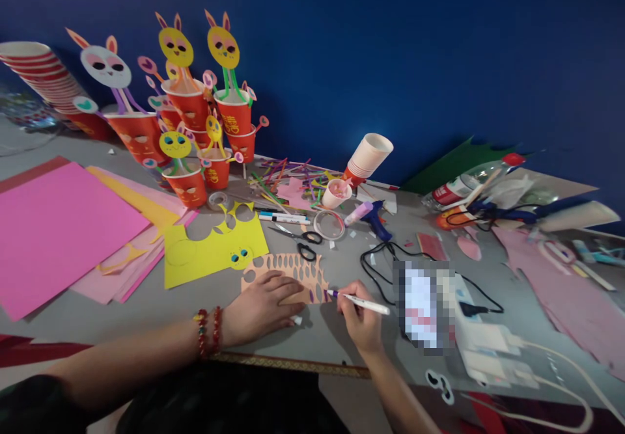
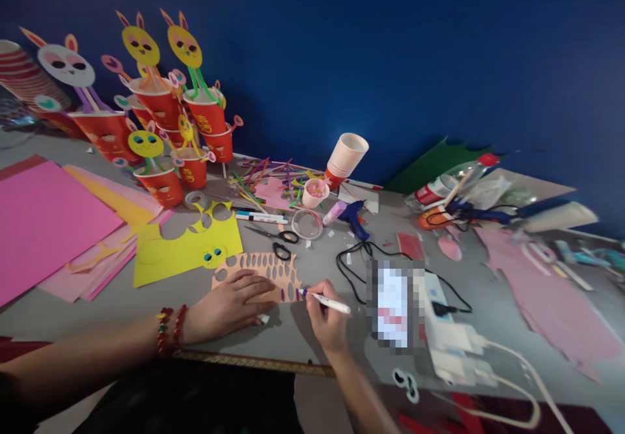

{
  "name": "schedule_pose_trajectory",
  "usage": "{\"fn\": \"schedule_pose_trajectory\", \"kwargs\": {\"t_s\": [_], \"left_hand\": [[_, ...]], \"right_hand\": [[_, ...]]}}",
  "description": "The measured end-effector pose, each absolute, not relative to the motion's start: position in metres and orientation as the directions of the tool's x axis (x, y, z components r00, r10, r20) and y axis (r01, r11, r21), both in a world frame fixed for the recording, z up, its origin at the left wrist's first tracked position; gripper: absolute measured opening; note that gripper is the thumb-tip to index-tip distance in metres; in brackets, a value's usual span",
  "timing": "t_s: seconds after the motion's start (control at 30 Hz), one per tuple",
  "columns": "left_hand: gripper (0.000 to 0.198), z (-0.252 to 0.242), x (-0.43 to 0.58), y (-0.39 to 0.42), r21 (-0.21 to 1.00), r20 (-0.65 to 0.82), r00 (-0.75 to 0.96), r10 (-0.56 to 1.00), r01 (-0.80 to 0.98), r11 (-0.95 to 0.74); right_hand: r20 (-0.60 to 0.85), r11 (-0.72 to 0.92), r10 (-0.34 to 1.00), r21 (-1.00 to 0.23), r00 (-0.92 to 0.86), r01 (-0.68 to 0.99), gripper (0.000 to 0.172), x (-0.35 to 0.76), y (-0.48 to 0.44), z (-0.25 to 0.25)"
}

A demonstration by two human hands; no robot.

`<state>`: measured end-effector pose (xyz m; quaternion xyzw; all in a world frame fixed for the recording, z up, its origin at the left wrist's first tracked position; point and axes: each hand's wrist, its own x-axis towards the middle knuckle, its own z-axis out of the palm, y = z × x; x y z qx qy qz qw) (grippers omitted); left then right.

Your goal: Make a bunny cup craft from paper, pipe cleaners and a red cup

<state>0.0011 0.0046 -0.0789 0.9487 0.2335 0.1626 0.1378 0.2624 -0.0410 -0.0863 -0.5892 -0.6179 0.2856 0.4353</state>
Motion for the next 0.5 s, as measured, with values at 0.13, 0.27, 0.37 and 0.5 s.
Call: {"fn": "schedule_pose_trajectory", "kwargs": {"t_s": [0.13, 0.27, 0.37, 0.5], "left_hand": [[0.028, -0.0794, 0.0014, 0.0047, 0.338, 0.239, 0.839, 0.489, 0.400, -0.852], [0.029, -0.0786, 0.0013, 0.0050, 0.339, 0.239, 0.840, 0.487, 0.398, -0.853], [0.029, -0.0772, 0.0009, 0.0051, 0.343, 0.242, 0.839, 0.488, 0.396, -0.852], [0.028, -0.0757, 0.0007, 0.0050, 0.345, 0.245, 0.837, 0.489, 0.396, -0.851]], "right_hand": [[0.198, 0.135, 0.977, -0.865, 0.082, 0.483, 0.017, 0.2629, -0.0412, -0.0871], [0.198, 0.133, 0.976, -0.864, 0.085, 0.486, 0.017, 0.2626, -0.0421, -0.0858], [0.199, 0.132, 0.976, -0.862, 0.087, 0.489, 0.017, 0.2625, -0.0427, -0.0849], [0.202, 0.133, 0.975, -0.859, 0.089, 0.494, 0.017, 0.2630, -0.0430, -0.0846]]}}
